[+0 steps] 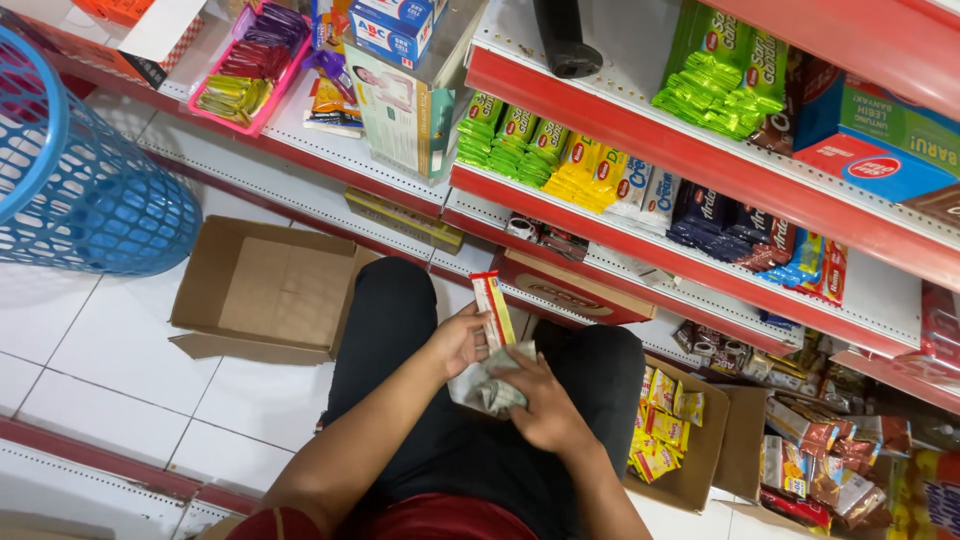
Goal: The person sits on the floor of a shop's snack aisle and takes packaged snack items out of a cardboard box, wiping some packets with a cloth before placing them onto the shelf rows one at a time.
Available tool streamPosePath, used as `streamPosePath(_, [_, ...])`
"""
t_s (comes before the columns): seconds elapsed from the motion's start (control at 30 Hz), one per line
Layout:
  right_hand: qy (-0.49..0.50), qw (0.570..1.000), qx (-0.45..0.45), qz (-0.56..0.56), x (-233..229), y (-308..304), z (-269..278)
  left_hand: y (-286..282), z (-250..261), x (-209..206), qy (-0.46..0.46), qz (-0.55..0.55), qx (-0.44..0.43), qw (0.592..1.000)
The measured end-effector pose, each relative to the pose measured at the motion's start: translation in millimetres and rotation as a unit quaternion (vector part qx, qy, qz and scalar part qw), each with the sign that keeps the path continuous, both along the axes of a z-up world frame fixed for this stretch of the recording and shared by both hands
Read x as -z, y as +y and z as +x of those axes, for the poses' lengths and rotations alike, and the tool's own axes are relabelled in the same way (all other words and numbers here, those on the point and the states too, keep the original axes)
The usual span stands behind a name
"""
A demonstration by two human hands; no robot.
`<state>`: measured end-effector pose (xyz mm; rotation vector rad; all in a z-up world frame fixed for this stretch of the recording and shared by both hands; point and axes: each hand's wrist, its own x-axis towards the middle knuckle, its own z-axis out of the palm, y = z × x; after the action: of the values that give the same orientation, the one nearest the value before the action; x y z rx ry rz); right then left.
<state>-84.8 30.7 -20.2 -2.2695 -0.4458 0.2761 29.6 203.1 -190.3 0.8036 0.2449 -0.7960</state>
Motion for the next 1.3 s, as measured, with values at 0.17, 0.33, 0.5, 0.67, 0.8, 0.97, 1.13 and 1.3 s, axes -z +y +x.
streamPosePath(0.17, [0.091, 0.984, 0.152, -0.033, -11, -46, -26, 16, 9, -27, 0.023, -0.008, -0.022, 0.999])
streamPosePath(0.33, [-0.158, 0.932, 0.321, -0.052, -25, -80, -30, 32, 17, -73, -0.015, 0.032, -0.036, 0.999])
streamPosePath(0.5, [-0.088, 0.936, 0.240, -0.244, 35, -91, -22, 43, 31, -80, -0.092, 0.116, 0.004, 0.989])
streamPosePath(0.67, [-0.042, 0.911, 0.242, -0.330, 2, -62, 5, 41, 31, -56, -0.078, 0.091, -0.001, 0.993])
streamPosePath(0.8, [-0.189, 0.956, 0.205, -0.094, -72, -3, 56, 35, 32, -46, -0.135, 0.204, 0.054, 0.968])
streamPosePath(0.97, [-0.411, 0.893, 0.163, -0.081, -152, 37, 164, 34, 34, -42, -0.137, 0.236, 0.049, 0.961])
streamPosePath(1.13, [-0.481, 0.850, 0.170, -0.133, -184, 34, 273, 36, 32, -41, -0.193, 0.192, 0.000, 0.962])
streamPosePath(1.3, [-0.362, 0.893, 0.206, -0.168, -183, 11, 301, 43, 27, -61, -0.174, 0.220, 0.013, 0.960])
